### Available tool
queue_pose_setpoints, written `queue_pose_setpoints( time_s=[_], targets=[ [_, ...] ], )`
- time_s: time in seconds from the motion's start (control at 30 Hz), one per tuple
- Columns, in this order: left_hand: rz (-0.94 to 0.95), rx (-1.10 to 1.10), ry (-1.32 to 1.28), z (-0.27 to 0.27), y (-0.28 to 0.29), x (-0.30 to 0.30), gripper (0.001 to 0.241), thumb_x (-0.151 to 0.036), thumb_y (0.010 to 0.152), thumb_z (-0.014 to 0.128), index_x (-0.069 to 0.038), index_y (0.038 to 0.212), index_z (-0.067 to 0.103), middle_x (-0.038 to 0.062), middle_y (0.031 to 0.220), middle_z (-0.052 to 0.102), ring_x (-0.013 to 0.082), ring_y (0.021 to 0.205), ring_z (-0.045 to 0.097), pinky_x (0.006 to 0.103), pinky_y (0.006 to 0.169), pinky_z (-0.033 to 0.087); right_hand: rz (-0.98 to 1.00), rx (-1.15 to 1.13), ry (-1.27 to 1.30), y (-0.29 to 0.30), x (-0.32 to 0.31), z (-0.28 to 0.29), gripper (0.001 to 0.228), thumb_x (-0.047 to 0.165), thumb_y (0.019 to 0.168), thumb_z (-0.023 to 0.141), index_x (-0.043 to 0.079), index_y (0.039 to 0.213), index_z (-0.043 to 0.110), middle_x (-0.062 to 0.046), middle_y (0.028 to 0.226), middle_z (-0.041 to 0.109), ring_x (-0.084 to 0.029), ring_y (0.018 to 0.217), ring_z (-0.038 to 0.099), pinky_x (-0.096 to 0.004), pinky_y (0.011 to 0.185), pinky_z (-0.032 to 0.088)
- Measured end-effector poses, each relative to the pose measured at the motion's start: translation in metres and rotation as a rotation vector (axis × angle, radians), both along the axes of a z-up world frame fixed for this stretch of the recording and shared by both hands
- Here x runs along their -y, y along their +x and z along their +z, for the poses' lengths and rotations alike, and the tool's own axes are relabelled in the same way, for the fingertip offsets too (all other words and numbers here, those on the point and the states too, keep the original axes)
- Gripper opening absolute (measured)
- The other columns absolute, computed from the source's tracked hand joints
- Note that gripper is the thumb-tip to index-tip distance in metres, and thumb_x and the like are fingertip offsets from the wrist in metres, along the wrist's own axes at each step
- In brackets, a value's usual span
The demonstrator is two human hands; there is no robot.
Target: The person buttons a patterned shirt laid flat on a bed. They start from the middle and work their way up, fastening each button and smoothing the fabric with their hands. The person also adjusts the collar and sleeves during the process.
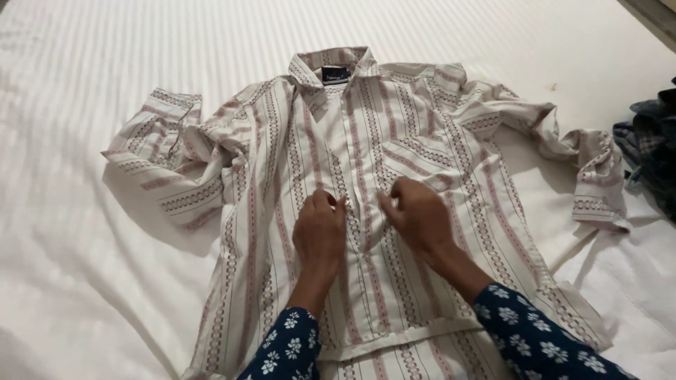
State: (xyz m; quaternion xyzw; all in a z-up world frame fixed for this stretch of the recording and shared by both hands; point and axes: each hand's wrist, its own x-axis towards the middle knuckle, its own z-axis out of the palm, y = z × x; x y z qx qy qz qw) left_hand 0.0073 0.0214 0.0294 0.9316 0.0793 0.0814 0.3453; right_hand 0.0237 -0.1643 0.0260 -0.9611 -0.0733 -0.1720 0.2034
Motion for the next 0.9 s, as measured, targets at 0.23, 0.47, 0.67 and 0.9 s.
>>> queue_pose_setpoints(
  time_s=[0.23,0.47,0.67,0.9],
  targets=[
    [-0.011,0.010,0.071,-0.006,0.010,-0.002,0.023,-0.029,0.089,0.076,-0.009,0.096,0.067,0.012,0.097,0.068,0.0324,0.090,0.069,0.0473,0.075,0.054,0.101,-0.145,0.067,0.013,-0.047,0.016,0.044,0.040,0.086,0.080,0.000,0.075,0.066,-0.017,0.066,0.068,-0.029,0.055,0.065,-0.043,0.052,0.052],
    [-0.036,-0.035,0.051,0.007,0.015,0.001,0.028,-0.031,0.089,0.077,-0.008,0.099,0.067,0.013,0.102,0.067,0.0318,0.092,0.069,0.0474,0.077,0.055,0.107,-0.181,0.100,0.012,-0.039,0.002,0.025,0.024,0.080,0.079,0.000,0.084,0.072,-0.017,0.076,0.073,-0.028,0.064,0.071,-0.040,0.059,0.057],
    [-0.005,-0.166,-0.037,0.011,0.025,0.004,0.021,-0.029,0.089,0.076,-0.010,0.098,0.070,0.012,0.107,0.066,0.0327,0.096,0.067,0.0487,0.079,0.053,0.012,-0.200,0.354,0.016,-0.033,-0.014,0.024,0.027,0.082,0.078,0.004,0.087,0.077,-0.011,0.080,0.077,-0.023,0.068,0.076,-0.036,0.064,0.060],
    [0.014,-0.077,-0.020,-0.008,0.022,0.006,0.021,-0.029,0.094,0.073,-0.010,0.104,0.068,0.011,0.110,0.067,0.0310,0.096,0.069,0.0471,0.079,0.055,0.147,0.098,0.304,0.001,-0.048,-0.011,0.020,0.019,0.093,0.072,-0.001,0.092,0.073,-0.015,0.086,0.072,-0.027,0.069,0.071,-0.039,0.063,0.057]
  ],
)
